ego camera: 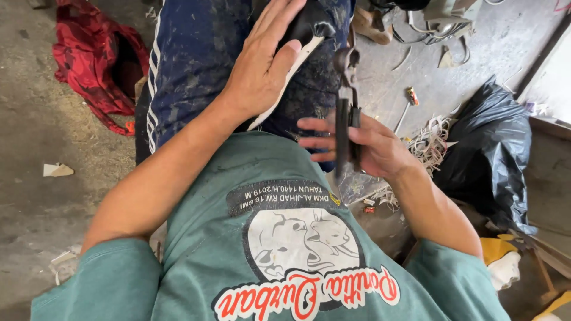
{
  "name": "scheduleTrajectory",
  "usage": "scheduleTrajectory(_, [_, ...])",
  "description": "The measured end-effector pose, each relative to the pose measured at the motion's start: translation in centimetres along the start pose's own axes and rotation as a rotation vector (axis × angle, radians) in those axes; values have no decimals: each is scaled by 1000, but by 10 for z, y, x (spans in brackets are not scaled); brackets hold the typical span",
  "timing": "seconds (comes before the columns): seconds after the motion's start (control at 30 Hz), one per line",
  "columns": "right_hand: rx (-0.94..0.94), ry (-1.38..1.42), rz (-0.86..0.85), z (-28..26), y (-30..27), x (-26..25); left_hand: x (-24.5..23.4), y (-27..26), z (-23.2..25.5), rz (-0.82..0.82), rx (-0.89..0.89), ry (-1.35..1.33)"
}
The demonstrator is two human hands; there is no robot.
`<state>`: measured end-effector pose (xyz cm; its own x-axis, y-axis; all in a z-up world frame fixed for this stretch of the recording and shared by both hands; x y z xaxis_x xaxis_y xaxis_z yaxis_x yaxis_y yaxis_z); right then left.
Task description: The person is repairing a black sandal by using a hammer and a curved metal tool to shape and secure the sole. They repeatedly strike the tool against the shoe's edge while holding it on their lap.
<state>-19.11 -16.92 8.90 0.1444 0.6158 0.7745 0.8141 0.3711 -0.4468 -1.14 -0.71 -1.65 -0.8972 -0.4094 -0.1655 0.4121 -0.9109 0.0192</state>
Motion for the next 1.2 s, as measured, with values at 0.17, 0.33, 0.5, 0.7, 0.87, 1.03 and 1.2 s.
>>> scheduleTrajectory(0.17, [-326,-455,278,2,19,7,2,6,-5,68,14,-30])
scheduleTrajectory(0.33, [-352,-292,-33,-36,23,-6,-2,4,-5,87,20,-38])
scheduleTrajectory(0.5, [-348,-602,218,-67,30,14,4,5,-9,104,65,-47])
scheduleTrajectory(0.7, [386,-1626,426,-78,27,21,9,6,-5,110,15,37])
scheduleTrajectory(0.87, [515,-2154,276,-78,20,-3,19,5,8,84,-197,156])
scheduleTrajectory(1.03, [615,-2467,185,-106,26,13,27,8,24,82,-270,218])
scheduleTrajectory(1.2, [822,-2612,52,-131,30,25,27,9,20,60,-274,234])
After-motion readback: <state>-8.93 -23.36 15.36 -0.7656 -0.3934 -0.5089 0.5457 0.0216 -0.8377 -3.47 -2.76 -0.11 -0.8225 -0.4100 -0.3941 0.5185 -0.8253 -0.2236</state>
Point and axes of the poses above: each hand's wrist, its own y-axis towards the middle knuckle, its own x-axis out of the palm, z = x × y, the point moved 1 cm from there along y, towards the middle knuckle, and after that the axes turned 12 degrees about -z, right-handed, at the moved point
